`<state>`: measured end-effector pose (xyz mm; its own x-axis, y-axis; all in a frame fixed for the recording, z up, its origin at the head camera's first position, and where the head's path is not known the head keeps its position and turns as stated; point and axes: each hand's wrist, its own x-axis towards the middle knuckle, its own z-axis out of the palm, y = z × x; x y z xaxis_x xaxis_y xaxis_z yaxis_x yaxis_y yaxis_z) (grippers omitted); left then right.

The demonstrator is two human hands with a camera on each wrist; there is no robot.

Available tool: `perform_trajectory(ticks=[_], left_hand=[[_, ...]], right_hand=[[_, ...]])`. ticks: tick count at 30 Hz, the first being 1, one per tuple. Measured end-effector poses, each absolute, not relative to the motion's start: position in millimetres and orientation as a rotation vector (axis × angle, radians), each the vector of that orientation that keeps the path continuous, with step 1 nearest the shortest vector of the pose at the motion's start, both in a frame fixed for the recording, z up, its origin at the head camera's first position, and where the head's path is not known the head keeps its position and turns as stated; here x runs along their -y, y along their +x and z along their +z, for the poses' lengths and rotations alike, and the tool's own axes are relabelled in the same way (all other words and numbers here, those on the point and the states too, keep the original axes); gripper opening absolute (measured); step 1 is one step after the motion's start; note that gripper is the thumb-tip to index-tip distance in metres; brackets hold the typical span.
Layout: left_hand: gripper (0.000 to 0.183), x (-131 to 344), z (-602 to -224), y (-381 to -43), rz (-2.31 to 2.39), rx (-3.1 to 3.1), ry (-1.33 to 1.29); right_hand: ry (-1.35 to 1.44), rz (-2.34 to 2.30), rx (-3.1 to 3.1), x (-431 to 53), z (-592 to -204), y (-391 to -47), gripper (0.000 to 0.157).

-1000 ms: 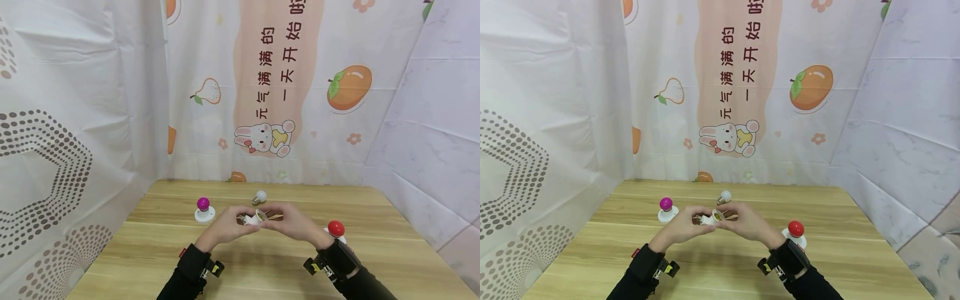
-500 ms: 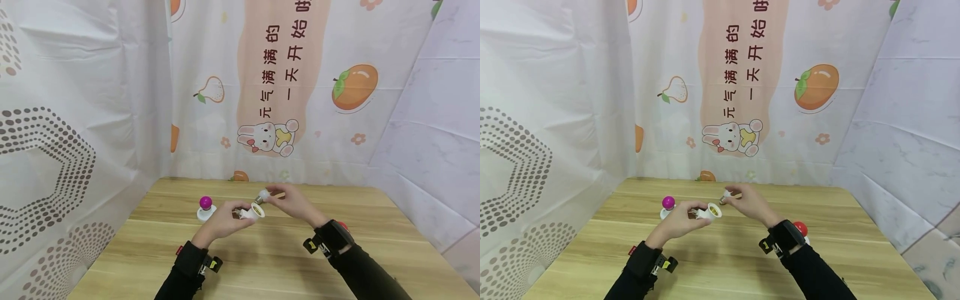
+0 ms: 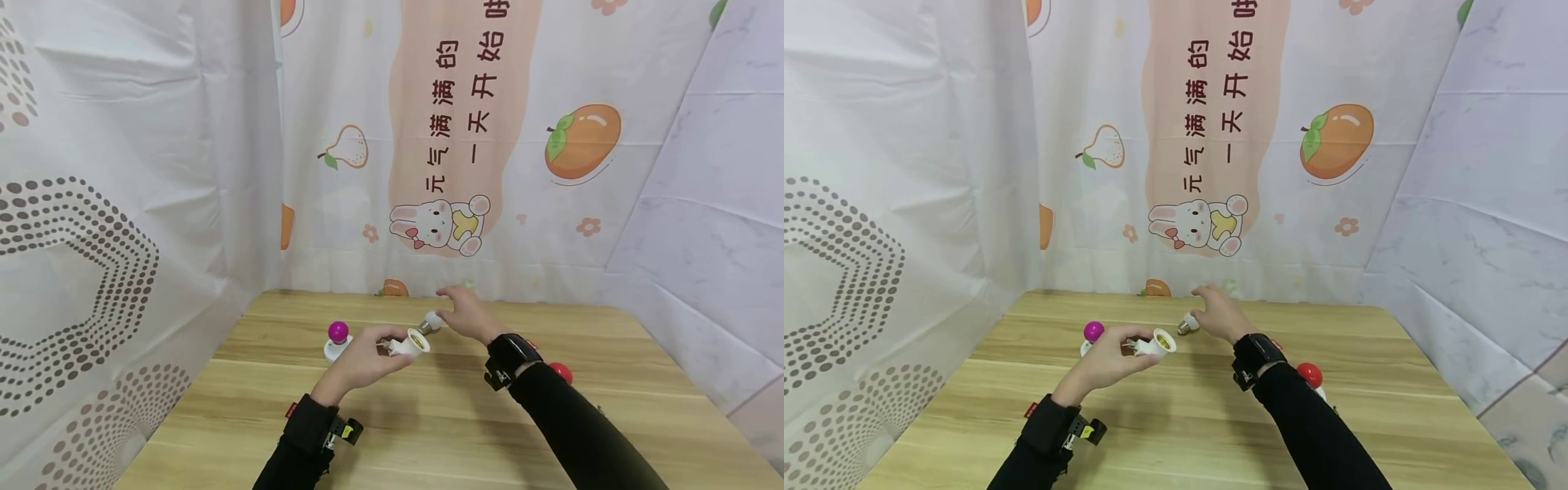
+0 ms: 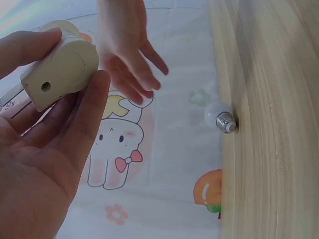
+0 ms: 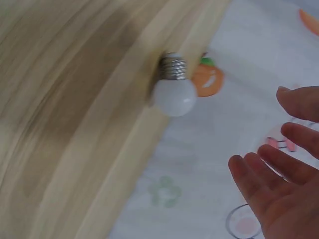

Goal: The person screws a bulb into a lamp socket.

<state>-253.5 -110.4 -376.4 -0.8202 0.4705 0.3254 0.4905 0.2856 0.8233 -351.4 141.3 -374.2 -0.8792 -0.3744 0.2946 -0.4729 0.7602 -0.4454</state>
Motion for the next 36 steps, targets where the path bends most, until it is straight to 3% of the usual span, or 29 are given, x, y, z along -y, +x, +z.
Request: perform_trajectory(ticks=[12, 21, 32, 36], left_hand=[[0.038, 110, -379, -255, -1.623, 2.497, -0.941], [0.036, 108, -382, -255, -1.606, 2.512, -0.950], [0.037, 107, -383, -254, -1.591, 2.522, -0.928], [0.038, 107, -383, -254, -1.583, 2.535, -0.917]], right_hand=[[0.607, 0.673, 2.925, -132, -402, -377, 0.054], [0.748, 0.516, 2.946, -127, -426, -386, 0.061], [0.809, 0.320, 2.949, -127, -445, -384, 0.048], [0.792, 0.366, 2.977, -128, -444, -381, 0.036]])
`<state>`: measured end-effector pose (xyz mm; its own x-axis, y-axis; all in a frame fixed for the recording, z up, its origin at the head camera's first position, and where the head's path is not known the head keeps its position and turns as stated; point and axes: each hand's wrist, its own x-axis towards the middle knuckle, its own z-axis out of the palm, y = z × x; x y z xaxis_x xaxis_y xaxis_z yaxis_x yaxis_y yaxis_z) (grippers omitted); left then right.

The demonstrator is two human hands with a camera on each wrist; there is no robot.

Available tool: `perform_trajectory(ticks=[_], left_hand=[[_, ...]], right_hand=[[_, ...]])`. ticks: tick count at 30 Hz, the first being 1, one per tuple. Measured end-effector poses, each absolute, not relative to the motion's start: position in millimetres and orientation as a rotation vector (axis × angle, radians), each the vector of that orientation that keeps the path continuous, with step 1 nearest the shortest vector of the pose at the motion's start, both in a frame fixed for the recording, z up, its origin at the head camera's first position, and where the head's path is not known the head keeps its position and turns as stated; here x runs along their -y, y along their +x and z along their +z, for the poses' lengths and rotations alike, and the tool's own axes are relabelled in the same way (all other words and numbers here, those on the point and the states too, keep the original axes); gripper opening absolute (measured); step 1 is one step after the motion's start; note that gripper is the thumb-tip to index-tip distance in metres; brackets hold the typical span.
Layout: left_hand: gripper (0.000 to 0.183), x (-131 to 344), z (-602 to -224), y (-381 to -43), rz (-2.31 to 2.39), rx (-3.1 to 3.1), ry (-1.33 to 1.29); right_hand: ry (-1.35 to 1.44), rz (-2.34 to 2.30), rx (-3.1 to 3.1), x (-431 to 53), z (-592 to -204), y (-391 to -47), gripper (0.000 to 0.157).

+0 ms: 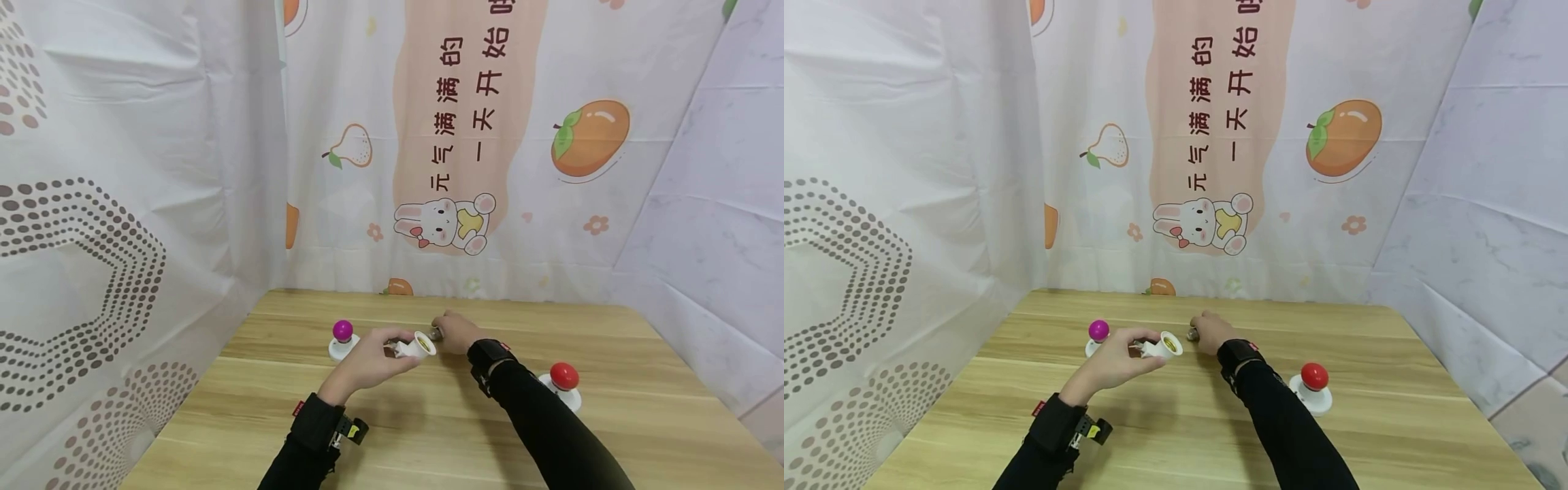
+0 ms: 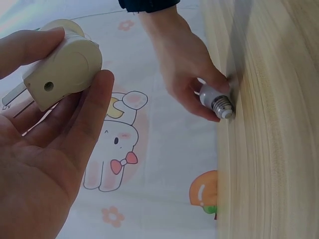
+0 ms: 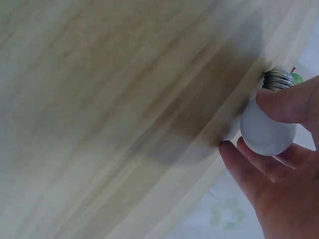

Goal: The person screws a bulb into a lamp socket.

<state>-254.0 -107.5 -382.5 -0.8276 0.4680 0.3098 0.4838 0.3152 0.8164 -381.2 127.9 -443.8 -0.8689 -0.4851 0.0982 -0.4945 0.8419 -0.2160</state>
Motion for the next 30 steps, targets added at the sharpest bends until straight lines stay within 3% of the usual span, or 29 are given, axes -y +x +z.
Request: perform_trajectory(ticks=[8, 17, 30], left_hand=[[0.037, 105, -383, -256, -1.570, 2.559, -0.912], [0.034, 105, -385, -255, -1.585, 2.550, -0.945], [0.034, 104, -388, -257, -1.548, 2.564, -0.969]], right_hand=[[0.760, 0.450, 3.073, -136, -435, -377, 0.047], [0.730, 0.650, 3.064, -140, -425, -365, 0.039], [0.761, 0.969, 2.967, -143, -406, -337, 0.044]])
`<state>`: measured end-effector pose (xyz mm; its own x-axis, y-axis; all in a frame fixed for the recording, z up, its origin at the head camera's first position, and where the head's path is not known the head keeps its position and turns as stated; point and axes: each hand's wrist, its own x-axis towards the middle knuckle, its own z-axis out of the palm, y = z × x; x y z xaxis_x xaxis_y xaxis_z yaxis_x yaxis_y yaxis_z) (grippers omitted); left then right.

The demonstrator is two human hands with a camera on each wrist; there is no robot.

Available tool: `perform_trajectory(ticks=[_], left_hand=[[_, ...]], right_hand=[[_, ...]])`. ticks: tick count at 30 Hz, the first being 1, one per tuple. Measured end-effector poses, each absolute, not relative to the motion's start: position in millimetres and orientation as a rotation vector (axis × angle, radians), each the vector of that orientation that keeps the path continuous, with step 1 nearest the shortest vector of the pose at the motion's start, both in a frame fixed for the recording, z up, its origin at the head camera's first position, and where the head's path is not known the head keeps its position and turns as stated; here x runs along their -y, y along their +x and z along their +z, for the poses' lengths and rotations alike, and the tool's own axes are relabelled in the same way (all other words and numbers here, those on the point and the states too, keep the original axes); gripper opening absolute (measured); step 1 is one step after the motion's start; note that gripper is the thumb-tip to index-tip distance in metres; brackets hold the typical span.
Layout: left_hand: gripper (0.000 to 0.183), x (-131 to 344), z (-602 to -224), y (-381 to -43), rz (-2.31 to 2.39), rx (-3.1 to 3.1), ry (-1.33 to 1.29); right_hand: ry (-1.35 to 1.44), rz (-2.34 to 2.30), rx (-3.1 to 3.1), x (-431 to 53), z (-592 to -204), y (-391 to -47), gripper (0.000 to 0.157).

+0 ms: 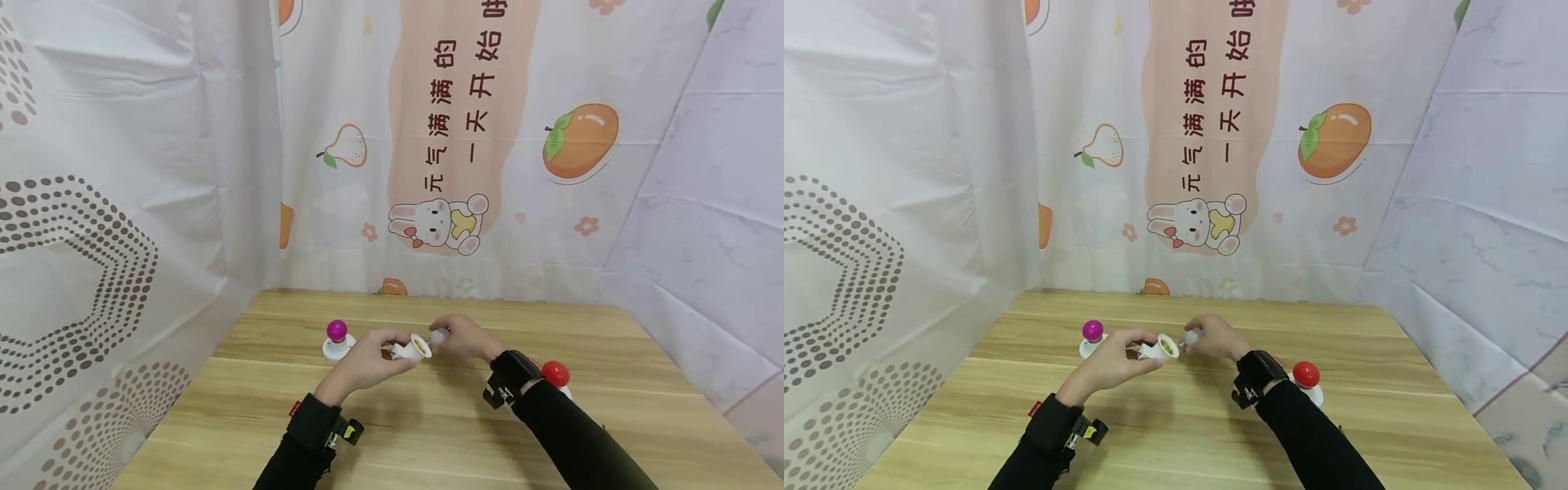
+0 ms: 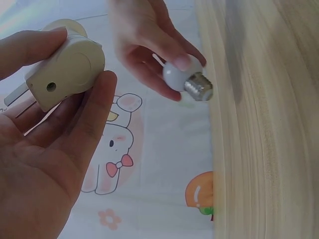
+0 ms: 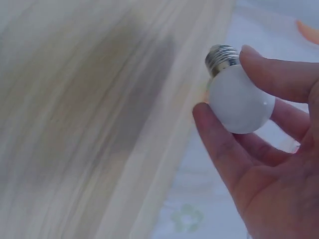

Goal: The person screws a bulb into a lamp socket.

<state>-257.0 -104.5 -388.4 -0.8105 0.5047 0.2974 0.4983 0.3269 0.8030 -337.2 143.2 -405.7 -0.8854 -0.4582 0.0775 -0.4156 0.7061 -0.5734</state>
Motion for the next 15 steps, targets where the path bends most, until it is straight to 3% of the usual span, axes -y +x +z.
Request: perform_trajectory(ticks=[15], left_hand=[[0.034, 103, -388, -256, 1.505, -2.577, 0.986]], right_hand=[[-0.879, -1.170, -2.755, -163, -377, -299, 0.041]])
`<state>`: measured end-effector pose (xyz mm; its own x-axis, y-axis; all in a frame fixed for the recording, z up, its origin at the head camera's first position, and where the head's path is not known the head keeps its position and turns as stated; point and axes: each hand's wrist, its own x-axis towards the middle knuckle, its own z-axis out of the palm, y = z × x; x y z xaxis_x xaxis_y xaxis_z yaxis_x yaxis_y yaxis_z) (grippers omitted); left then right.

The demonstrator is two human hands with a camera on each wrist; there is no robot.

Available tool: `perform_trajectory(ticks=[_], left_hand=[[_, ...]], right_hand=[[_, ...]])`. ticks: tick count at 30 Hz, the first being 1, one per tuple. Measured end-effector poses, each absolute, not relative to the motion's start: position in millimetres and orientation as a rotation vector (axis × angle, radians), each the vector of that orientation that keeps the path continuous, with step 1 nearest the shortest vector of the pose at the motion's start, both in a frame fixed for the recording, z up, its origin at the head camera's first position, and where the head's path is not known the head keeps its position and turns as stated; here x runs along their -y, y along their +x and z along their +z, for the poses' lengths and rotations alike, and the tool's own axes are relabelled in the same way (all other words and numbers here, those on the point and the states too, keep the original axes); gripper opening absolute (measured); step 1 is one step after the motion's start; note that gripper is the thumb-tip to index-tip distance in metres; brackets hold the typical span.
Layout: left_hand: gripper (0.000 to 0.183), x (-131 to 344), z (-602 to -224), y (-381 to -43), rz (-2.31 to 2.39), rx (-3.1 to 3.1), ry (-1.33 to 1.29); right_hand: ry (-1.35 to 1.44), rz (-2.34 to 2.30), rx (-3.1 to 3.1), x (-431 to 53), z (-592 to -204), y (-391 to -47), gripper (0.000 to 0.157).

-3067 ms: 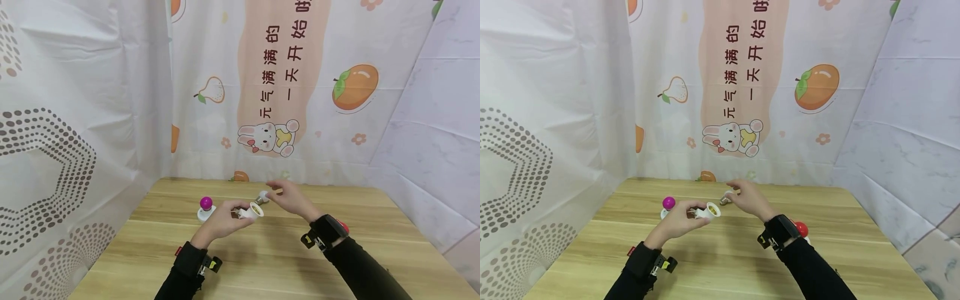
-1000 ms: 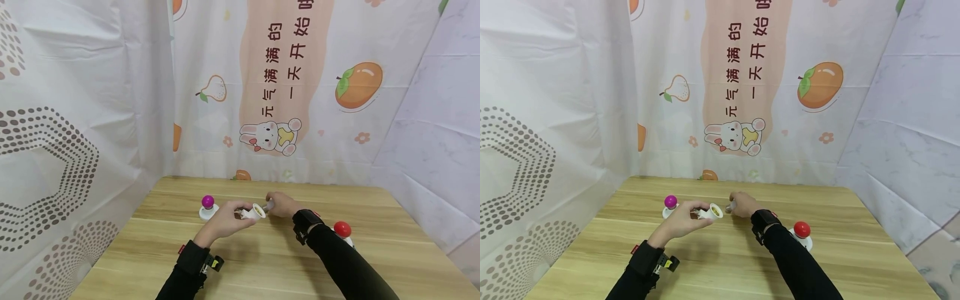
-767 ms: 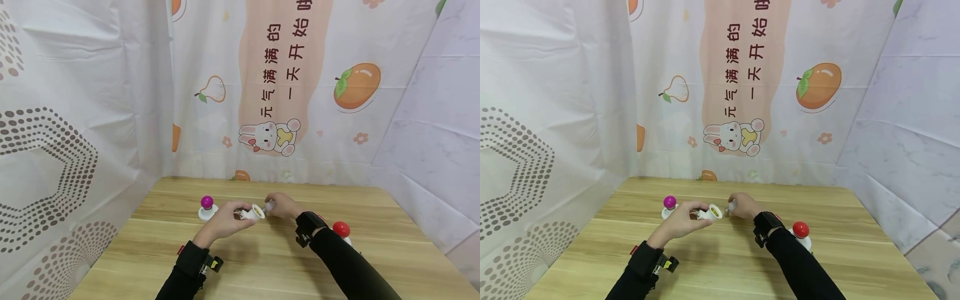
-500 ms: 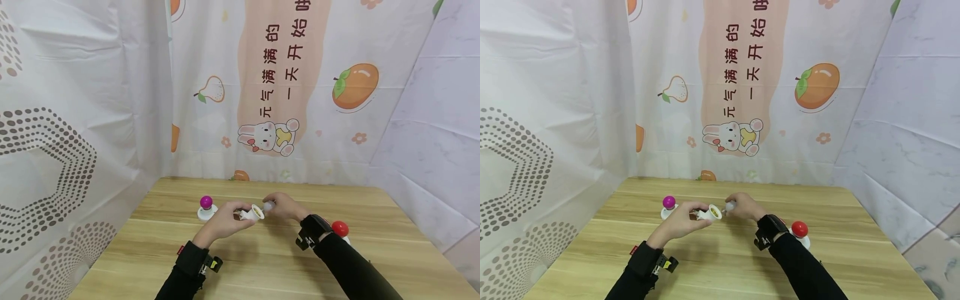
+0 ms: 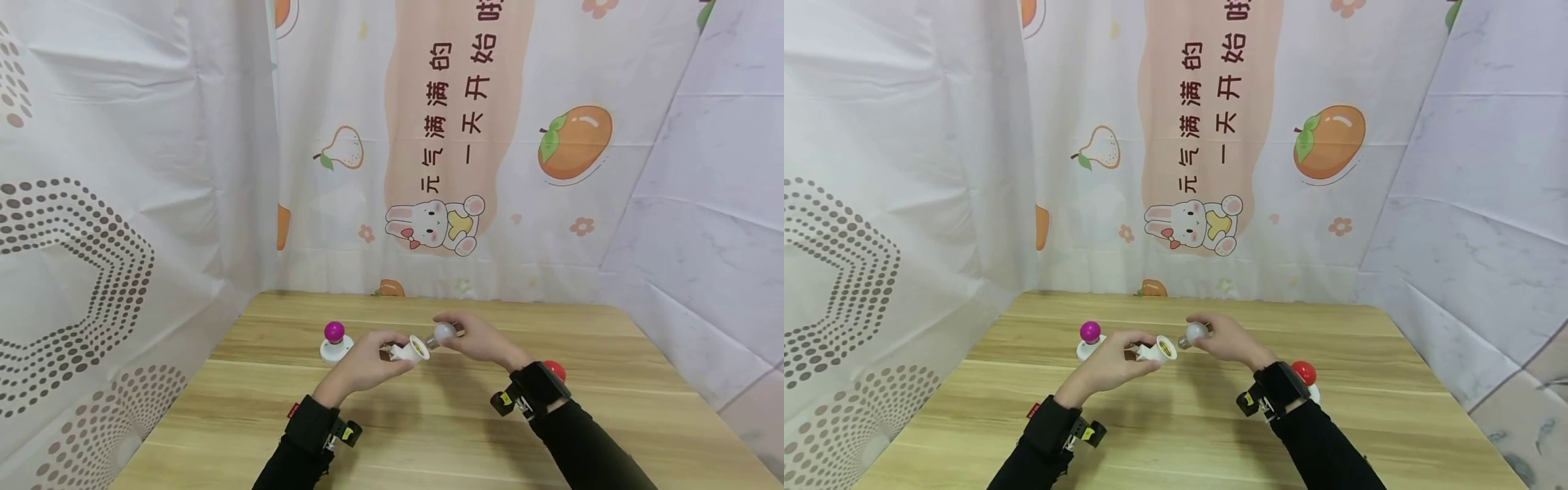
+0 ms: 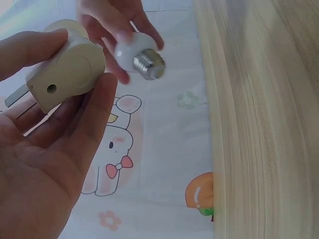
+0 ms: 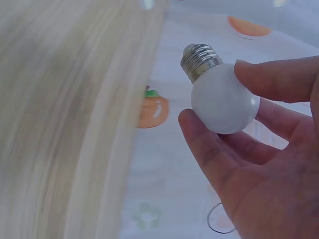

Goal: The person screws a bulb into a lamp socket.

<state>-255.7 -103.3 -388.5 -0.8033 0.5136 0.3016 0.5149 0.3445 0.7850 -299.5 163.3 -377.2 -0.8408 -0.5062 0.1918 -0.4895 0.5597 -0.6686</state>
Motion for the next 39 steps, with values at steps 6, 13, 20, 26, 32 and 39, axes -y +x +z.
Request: perform_trajectory(ticks=[6, 13, 20, 26, 32, 39], left_hand=[[0.035, 103, -387, -254, -1.517, 2.571, -0.969], [0.036, 102, -387, -253, -1.528, 2.569, -0.961], [0.036, 101, -387, -252, -1.519, 2.563, -0.960], [0.036, 100, -387, -253, -1.497, 2.555, -0.982], [0.036, 99, -387, -253, -1.494, 2.541, -1.008], [0.033, 97, -386, -251, -1.495, 2.535, -1.030]], right_hand=[[-0.832, -1.312, -2.730, -169, -368, -286, 0.038], [-0.860, -1.457, -2.681, -175, -359, -272, 0.040], [-0.949, -1.559, -2.622, -177, -347, -258, 0.041], [-0.972, -1.605, -2.546, -177, -340, -246, 0.043], [-1.011, -1.604, -2.538, -174, -341, -241, 0.042], [-1.062, -1.576, -2.569, -170, -346, -237, 0.039]])
